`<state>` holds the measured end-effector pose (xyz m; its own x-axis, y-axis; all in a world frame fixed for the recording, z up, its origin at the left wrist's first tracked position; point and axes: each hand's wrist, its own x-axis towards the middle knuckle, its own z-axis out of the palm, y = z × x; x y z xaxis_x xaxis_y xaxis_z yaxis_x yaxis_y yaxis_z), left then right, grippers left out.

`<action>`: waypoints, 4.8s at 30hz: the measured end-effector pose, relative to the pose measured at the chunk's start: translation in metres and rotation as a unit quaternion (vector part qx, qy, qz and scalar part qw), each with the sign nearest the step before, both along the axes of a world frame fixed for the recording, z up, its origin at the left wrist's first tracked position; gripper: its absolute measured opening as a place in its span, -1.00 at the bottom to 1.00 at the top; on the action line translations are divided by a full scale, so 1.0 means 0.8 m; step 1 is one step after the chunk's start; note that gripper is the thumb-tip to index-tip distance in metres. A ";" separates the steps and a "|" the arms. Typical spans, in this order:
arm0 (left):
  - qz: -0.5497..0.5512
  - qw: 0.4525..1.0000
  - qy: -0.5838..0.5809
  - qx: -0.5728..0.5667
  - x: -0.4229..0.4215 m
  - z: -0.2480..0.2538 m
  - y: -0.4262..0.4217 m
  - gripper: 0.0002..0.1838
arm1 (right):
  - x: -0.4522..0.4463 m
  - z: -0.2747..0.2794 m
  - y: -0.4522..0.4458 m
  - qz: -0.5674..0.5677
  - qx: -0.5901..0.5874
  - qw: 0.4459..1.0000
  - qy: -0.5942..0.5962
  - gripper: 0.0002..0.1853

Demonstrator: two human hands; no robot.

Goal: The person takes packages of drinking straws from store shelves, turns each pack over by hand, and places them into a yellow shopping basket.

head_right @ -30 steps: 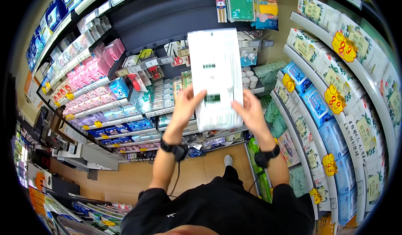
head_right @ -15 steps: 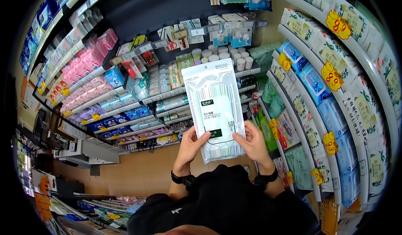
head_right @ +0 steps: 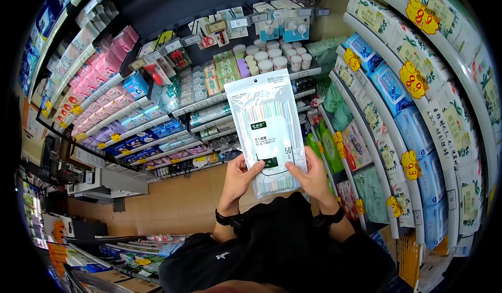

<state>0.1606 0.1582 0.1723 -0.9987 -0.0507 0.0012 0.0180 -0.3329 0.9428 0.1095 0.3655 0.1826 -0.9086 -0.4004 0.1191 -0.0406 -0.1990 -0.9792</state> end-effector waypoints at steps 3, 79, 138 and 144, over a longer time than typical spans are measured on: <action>0.006 1.000 0.006 -0.007 0.004 -0.004 0.003 -0.68 | 0.004 0.001 0.002 -0.006 0.005 1.000 0.002 -0.66; -0.010 0.998 -0.036 -0.050 0.019 -0.015 0.010 -0.63 | 0.020 -0.009 0.008 -0.018 -0.008 0.999 -0.033 -0.66; -0.105 0.989 0.002 -0.102 0.029 -0.003 0.003 -0.43 | 0.034 -0.023 -0.004 0.079 -0.040 0.994 -0.069 -0.41; -0.020 0.994 -0.010 -0.111 0.024 -0.015 0.002 -0.52 | 0.034 -0.045 0.000 0.032 -0.052 0.988 -0.140 -0.35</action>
<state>0.1798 0.1600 0.1601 -0.9999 -0.0107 -0.0112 -0.0098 -0.1177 0.9930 0.1367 0.3659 0.1463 -0.8850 -0.4568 -0.0900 0.2455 -0.2934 -0.9239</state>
